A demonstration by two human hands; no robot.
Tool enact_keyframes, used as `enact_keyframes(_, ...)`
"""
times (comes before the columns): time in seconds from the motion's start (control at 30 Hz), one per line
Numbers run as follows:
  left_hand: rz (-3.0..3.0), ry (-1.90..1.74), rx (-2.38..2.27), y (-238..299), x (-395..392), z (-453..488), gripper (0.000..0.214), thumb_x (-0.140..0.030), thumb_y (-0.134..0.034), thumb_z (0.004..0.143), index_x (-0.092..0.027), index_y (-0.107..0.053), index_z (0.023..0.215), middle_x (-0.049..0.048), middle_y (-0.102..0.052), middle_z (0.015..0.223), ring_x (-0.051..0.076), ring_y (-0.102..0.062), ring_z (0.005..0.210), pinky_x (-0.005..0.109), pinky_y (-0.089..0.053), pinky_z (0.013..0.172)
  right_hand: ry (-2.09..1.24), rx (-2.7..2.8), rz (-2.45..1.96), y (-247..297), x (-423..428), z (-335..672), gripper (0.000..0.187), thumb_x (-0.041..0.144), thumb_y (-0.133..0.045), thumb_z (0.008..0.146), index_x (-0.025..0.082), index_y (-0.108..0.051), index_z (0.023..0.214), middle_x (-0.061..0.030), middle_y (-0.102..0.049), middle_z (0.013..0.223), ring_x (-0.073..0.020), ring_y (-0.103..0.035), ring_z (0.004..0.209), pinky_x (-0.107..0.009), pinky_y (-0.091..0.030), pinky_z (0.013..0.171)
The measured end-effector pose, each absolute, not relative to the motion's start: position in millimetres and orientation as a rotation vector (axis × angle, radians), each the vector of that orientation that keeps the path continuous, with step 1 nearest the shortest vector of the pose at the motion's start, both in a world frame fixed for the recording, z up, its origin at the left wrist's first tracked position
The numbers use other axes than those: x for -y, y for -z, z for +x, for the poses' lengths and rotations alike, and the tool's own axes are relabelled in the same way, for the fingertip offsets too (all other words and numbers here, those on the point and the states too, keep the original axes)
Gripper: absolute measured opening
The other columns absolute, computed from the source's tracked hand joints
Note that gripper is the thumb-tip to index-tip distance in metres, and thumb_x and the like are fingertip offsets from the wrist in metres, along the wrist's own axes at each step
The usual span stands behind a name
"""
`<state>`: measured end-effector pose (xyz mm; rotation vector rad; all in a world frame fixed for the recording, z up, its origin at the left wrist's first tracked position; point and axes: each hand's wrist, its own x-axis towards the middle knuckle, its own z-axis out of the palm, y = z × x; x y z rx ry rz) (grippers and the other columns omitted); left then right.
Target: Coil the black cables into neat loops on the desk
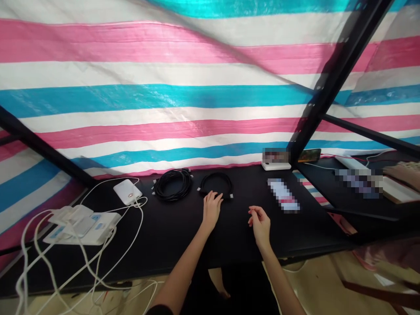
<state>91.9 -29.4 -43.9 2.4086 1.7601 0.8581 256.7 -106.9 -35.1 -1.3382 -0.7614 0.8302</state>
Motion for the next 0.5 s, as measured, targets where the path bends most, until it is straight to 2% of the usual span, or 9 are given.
enact_keyframes(0.1,2.414,-0.825,-1.791,47.1,16.9,95.6,0.031,-0.017,-0.045,0.089,-0.021,-0.065,0.111,0.0108,-0.063,0.114,0.027,-0.049,0.121,0.047,-0.039,0.1,-0.85,0.794,-1.342,36.1,106.3,256.3,0.024,0.038,-0.055,0.073,0.016,-0.061,0.08,0.0001,-0.058,0.068,-0.0077,-0.047,0.04,-0.02,-0.037,0.035)
enact_keyframes(0.23,2.437,-0.781,-1.806,49.8,7.0,97.3,0.041,-0.007,-0.038,0.087,-0.019,-0.062,0.118,0.0112,-0.063,0.116,0.026,-0.049,0.122,0.049,-0.029,0.109,-0.882,0.846,-1.37,37.0,104.2,255.5,0.023,0.036,-0.053,0.074,0.016,-0.062,0.08,0.0008,-0.058,0.066,-0.0075,-0.047,0.04,-0.019,-0.035,0.036)
enact_keyframes(0.37,2.444,-0.758,-1.84,50.3,-6.3,100.4,0.054,0.003,-0.035,0.079,-0.017,-0.057,0.124,0.0119,-0.061,0.12,0.026,-0.046,0.125,0.05,-0.026,0.11,-0.891,0.921,-1.392,39.6,100.2,254.0,0.023,0.036,-0.052,0.075,0.016,-0.062,0.08,0.0011,-0.058,0.065,-0.0083,-0.047,0.041,-0.02,-0.036,0.038)
enact_keyframes(0.5,2.449,-0.748,-1.859,49.3,-17.2,105.0,0.059,0.006,-0.035,0.074,-0.018,-0.059,0.122,0.0112,-0.06,0.122,0.027,-0.044,0.127,0.053,-0.026,0.11,-0.881,0.992,-1.442,43.0,97.6,253.0,0.024,0.036,-0.05,0.076,0.017,-0.063,0.082,0.0007,-0.059,0.065,-0.0096,-0.049,0.042,-0.021,-0.039,0.041)
